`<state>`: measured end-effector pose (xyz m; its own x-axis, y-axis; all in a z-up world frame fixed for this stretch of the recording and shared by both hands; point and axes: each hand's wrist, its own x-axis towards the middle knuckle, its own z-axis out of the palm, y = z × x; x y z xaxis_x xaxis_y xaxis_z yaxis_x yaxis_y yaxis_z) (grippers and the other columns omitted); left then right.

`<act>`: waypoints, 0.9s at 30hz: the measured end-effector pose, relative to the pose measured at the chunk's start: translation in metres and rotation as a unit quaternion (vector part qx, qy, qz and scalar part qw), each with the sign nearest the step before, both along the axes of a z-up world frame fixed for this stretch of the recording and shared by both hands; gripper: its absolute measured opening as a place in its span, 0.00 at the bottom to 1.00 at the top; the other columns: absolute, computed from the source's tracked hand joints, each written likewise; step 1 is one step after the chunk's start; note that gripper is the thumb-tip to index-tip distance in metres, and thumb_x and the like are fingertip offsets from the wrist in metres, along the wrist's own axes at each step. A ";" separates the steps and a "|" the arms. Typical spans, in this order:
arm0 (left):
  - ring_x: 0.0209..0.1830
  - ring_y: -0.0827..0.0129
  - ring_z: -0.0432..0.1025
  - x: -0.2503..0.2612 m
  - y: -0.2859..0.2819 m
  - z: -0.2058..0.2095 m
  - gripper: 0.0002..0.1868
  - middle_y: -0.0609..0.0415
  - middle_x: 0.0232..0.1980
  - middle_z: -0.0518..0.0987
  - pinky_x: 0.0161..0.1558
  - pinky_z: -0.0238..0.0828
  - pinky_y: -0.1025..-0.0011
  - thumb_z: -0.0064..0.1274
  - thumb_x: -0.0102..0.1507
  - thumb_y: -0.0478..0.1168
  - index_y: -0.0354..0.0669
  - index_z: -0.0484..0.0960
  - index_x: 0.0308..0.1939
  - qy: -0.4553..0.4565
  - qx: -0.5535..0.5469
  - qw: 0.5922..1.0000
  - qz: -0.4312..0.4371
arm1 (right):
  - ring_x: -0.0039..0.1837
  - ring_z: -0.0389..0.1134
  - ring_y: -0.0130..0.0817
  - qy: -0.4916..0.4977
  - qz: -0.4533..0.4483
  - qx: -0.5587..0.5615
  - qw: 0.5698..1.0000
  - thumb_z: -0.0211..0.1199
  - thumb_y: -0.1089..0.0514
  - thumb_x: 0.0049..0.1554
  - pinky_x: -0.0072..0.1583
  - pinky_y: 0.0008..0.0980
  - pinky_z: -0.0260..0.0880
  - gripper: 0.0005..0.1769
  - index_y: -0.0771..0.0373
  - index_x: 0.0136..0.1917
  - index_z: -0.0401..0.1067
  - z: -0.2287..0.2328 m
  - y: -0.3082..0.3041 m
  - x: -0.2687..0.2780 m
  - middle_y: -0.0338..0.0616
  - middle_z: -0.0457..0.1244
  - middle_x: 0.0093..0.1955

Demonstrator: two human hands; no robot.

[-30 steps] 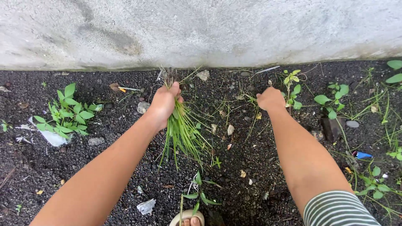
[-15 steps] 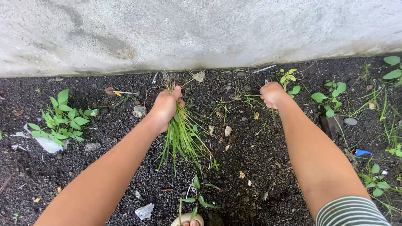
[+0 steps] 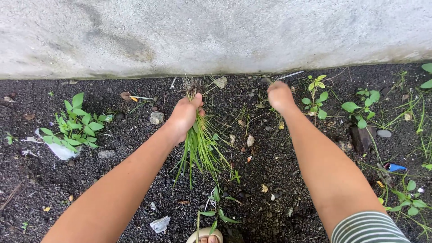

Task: Pulling weeds from the ground by hand in an outdoor area.

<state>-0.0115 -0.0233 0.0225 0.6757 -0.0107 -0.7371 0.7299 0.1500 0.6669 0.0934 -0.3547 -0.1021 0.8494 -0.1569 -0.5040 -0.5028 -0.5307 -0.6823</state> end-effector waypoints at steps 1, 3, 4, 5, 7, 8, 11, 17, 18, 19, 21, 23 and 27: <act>0.30 0.68 0.65 -0.001 0.000 0.000 0.19 0.54 0.34 0.72 0.30 0.72 0.64 0.42 0.71 0.54 0.40 0.70 0.45 0.000 0.000 1.000 0.000 | 0.54 0.70 0.51 0.000 0.000 0.000 1.000 0.49 0.65 0.58 0.56 0.47 0.67 0.16 0.68 0.54 0.75 0.011 0.010 -0.005 0.59 0.68 0.55; 0.29 0.68 0.65 -0.002 0.001 0.001 0.19 0.54 0.34 0.72 0.30 0.72 0.63 0.41 0.71 0.54 0.41 0.70 0.45 0.013 0.005 1.000 -0.008 | 0.67 0.66 0.54 0.107 0.214 -0.274 0.931 0.48 0.49 0.66 0.67 0.48 0.64 0.22 0.64 0.61 0.75 0.034 0.031 -0.016 0.56 0.66 0.64; 0.29 0.68 0.65 -0.003 0.002 0.000 0.19 0.54 0.34 0.72 0.30 0.72 0.63 0.41 0.71 0.54 0.41 0.70 0.45 0.013 0.005 1.000 -0.008 | 0.67 0.66 0.54 0.107 0.214 -0.274 0.931 0.48 0.49 0.66 0.67 0.48 0.64 0.22 0.64 0.61 0.75 0.043 0.041 -0.020 0.56 0.66 0.64; 0.28 0.67 0.65 -0.002 0.003 -0.001 0.19 0.53 0.34 0.71 0.29 0.71 0.63 0.42 0.70 0.54 0.40 0.70 0.45 0.009 -0.002 1.000 -0.003 | 0.68 0.65 0.55 0.126 0.230 -0.298 0.918 0.45 0.43 0.67 0.67 0.49 0.63 0.27 0.65 0.64 0.72 0.053 0.052 -0.022 0.57 0.64 0.66; 0.28 0.66 0.65 -0.003 0.005 0.000 0.19 0.53 0.34 0.71 0.29 0.71 0.63 0.42 0.70 0.54 0.40 0.70 0.44 0.005 -0.010 1.000 0.002 | 0.70 0.63 0.55 0.145 0.245 -0.323 0.903 0.42 0.37 0.68 0.68 0.50 0.62 0.33 0.65 0.67 0.69 0.069 0.068 -0.027 0.58 0.63 0.67; 0.29 0.67 0.66 -0.004 0.005 0.002 0.19 0.53 0.34 0.72 0.30 0.71 0.64 0.42 0.70 0.54 0.40 0.70 0.45 0.010 0.000 1.000 -0.005 | 0.69 0.65 0.54 0.166 0.258 -0.346 0.887 0.42 0.35 0.68 0.67 0.50 0.65 0.34 0.66 0.66 0.71 0.076 0.073 -0.030 0.57 0.65 0.66; 0.29 0.68 0.65 -0.005 0.007 0.011 0.20 0.54 0.35 0.72 0.31 0.71 0.65 0.41 0.71 0.55 0.40 0.69 0.46 0.023 0.004 1.000 -0.010 | 0.67 0.71 0.52 0.198 0.299 -0.390 0.849 0.39 0.36 0.69 0.65 0.50 0.70 0.35 0.66 0.64 0.73 0.053 0.069 -0.030 0.56 0.68 0.65; 0.29 0.69 0.65 -0.005 0.008 0.016 0.20 0.54 0.35 0.71 0.31 0.72 0.65 0.40 0.71 0.55 0.40 0.69 0.46 0.030 -0.002 0.999 -0.015 | 0.47 0.64 0.42 0.186 0.257 -0.269 0.910 0.47 0.41 0.68 0.51 0.44 0.69 0.28 0.63 0.67 0.72 0.063 0.042 -0.027 0.51 0.67 0.52; 0.29 0.69 0.65 -0.006 0.007 0.017 0.20 0.54 0.35 0.71 0.31 0.71 0.65 0.40 0.71 0.55 0.40 0.69 0.47 0.032 -0.002 0.999 -0.019 | 0.35 0.60 0.33 0.218 0.175 -0.186 0.942 0.45 0.40 0.69 0.42 0.39 0.69 0.29 0.61 0.71 0.67 0.090 0.044 -0.029 0.46 0.67 0.42; 0.29 0.69 0.65 -0.005 0.007 0.017 0.20 0.54 0.35 0.71 0.31 0.71 0.65 0.40 0.71 0.55 0.40 0.69 0.47 0.031 -0.002 0.999 -0.020 | 0.35 0.60 0.33 0.217 0.174 -0.187 0.942 0.45 0.40 0.69 0.42 0.39 0.69 0.29 0.61 0.71 0.67 0.099 0.041 -0.028 0.46 0.67 0.42; 0.28 0.67 0.65 -0.003 0.005 0.017 0.20 0.54 0.35 0.71 0.30 0.71 0.64 0.41 0.71 0.55 0.40 0.69 0.46 0.029 0.000 0.999 -0.021 | 0.28 0.44 0.31 0.239 0.133 -0.162 0.948 0.45 0.43 0.68 0.33 0.37 0.49 0.23 0.50 0.72 0.63 0.118 0.033 -0.027 0.41 0.51 0.27; 0.28 0.67 0.65 0.000 0.002 0.012 0.20 0.54 0.34 0.71 0.30 0.71 0.64 0.40 0.71 0.55 0.40 0.69 0.46 0.022 -0.005 1.000 -0.021 | 0.27 0.43 0.29 0.228 0.097 -0.052 0.967 0.45 0.48 0.67 0.31 0.35 0.45 0.19 0.55 0.67 0.66 0.077 0.000 -0.014 0.36 0.49 0.26; 0.28 0.68 0.65 0.002 -0.004 -0.001 0.20 0.53 0.34 0.71 0.30 0.71 0.64 0.41 0.71 0.55 0.39 0.69 0.46 0.006 -0.021 1.000 -0.014 | 0.26 0.39 0.25 0.209 0.015 0.205 0.956 0.47 0.45 0.70 0.28 0.30 0.39 0.19 0.63 0.47 0.61 0.052 -0.020 -0.009 0.29 0.43 0.25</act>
<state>-0.0097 -0.0274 0.0218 0.6655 -0.0597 -0.7440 0.7423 0.1566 0.6515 0.0845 -0.3745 -0.0498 0.5605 0.1479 -0.8149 -0.7667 -0.2792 -0.5781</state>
